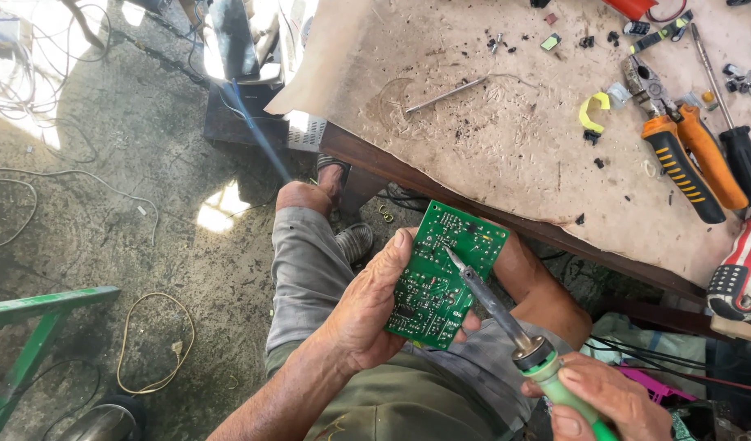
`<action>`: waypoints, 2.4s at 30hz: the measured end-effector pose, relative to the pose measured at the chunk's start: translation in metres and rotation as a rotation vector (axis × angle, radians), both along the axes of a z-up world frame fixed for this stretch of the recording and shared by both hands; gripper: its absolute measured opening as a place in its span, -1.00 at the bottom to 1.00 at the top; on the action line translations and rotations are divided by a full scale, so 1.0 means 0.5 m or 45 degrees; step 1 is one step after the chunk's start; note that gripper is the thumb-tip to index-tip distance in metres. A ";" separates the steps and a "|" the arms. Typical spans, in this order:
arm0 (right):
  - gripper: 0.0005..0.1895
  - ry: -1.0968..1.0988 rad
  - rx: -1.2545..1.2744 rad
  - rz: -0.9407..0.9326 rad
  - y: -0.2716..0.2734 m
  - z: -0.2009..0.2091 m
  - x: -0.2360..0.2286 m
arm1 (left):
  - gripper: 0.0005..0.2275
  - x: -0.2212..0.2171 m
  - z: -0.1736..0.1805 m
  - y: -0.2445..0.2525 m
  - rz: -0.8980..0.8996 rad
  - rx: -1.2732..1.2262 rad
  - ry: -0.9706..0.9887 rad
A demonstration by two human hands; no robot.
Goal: Soldering components on a printed circuit board at a repair workbench
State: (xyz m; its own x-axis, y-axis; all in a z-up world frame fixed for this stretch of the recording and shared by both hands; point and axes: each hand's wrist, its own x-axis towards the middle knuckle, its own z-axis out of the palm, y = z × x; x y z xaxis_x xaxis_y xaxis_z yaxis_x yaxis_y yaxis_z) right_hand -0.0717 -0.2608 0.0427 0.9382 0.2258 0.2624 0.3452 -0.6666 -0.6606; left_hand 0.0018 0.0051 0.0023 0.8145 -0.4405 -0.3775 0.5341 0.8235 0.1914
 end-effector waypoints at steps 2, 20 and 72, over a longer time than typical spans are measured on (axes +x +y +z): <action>-0.69 0.107 -0.134 -0.112 -0.005 0.016 -0.002 | -0.34 0.002 0.007 0.008 -0.050 0.031 0.002; -0.63 0.236 0.594 -0.358 -0.035 0.006 0.088 | -0.42 -0.003 0.028 0.018 -0.158 0.096 -0.146; -0.64 0.614 0.716 0.157 -0.177 0.064 0.192 | -0.37 -0.001 0.040 -0.025 -0.288 0.206 -0.064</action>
